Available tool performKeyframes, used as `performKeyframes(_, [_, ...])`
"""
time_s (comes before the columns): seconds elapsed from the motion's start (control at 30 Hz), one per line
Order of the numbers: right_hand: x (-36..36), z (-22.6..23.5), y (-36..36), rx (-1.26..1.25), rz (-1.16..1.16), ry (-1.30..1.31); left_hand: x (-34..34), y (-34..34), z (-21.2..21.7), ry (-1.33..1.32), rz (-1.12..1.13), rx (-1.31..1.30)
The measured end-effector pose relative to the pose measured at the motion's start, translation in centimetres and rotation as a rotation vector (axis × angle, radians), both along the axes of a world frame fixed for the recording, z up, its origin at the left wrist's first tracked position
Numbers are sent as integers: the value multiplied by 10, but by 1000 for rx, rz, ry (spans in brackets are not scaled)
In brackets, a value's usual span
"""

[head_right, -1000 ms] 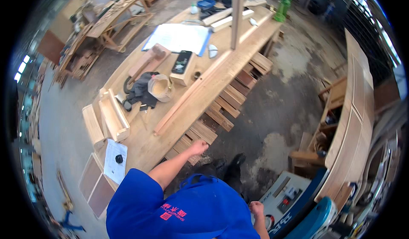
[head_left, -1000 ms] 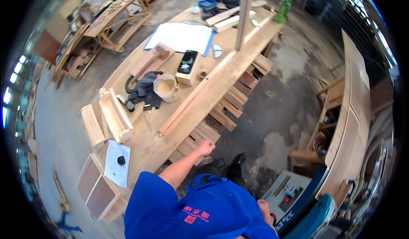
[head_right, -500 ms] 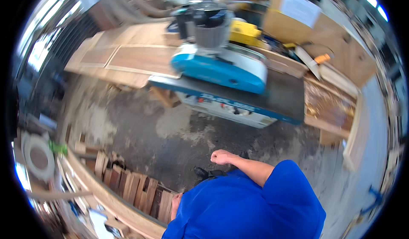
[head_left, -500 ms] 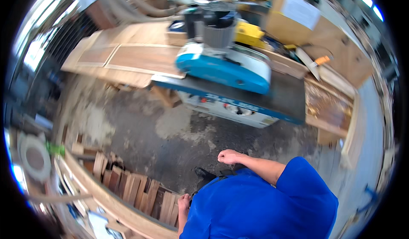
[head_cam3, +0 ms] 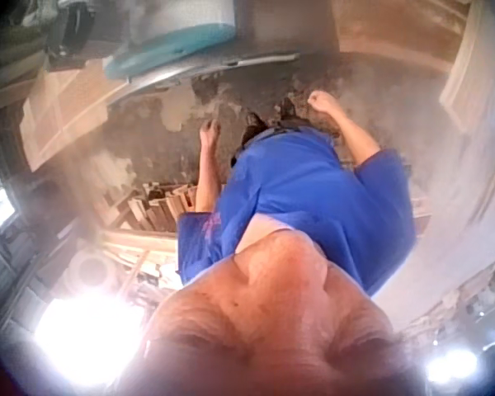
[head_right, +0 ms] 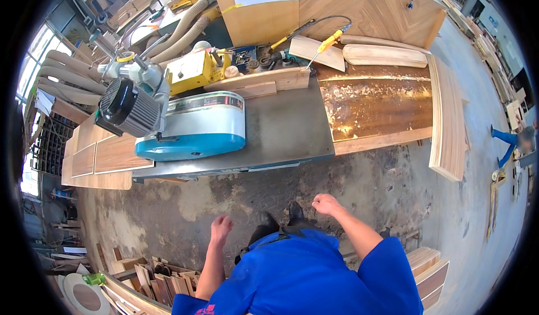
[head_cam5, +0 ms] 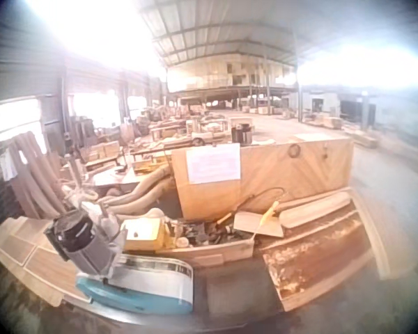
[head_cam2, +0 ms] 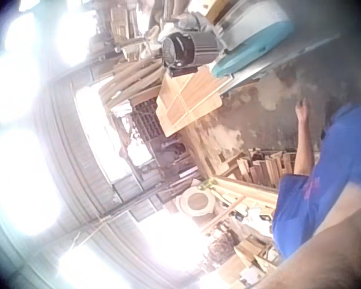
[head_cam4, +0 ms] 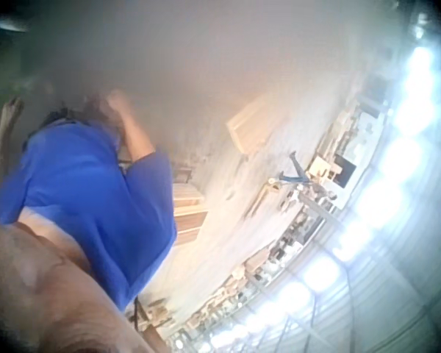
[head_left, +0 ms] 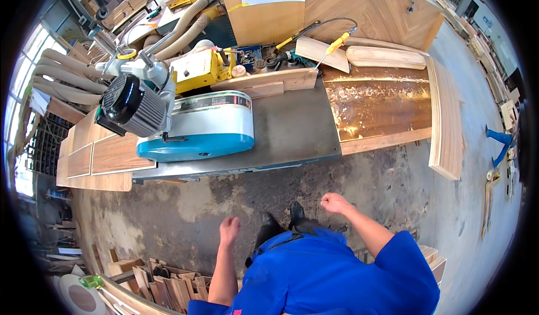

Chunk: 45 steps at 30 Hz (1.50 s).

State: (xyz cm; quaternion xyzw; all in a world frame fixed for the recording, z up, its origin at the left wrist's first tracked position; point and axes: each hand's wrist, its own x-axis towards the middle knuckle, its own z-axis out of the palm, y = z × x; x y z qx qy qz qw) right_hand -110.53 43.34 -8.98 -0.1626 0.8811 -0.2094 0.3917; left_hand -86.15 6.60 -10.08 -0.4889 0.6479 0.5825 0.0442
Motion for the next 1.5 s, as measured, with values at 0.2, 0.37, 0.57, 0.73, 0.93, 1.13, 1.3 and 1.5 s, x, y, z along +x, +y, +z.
performKeyframes(0.2, [-40,19,-7,-118,-232,-112,-135,53,37,122,-456,23])
performKeyframes(0.37, [-71,27,-23,-186,-297,-123,-233,59,66,101,-651,-92])
performKeyframes(0.57, [-143,66,-33,-171,-404,-64,-339,50,79,256,-631,-154])
performKeyframes(0.73, [-193,61,-28,-247,-560,-25,-425,45,108,421,-725,-272])
performKeyframes(0.93, [-234,61,-30,-248,-526,-130,-499,44,125,530,-705,-330])
performKeyframes(1.13, [-317,63,-29,-252,-421,-119,-558,43,130,514,-680,-677])
performKeyframes(1.3, [-411,42,-36,-366,-448,-193,-616,37,121,504,-563,-848])
performKeyframes(1.5, [-495,57,-60,-446,-418,146,-658,48,101,237,-407,-807])
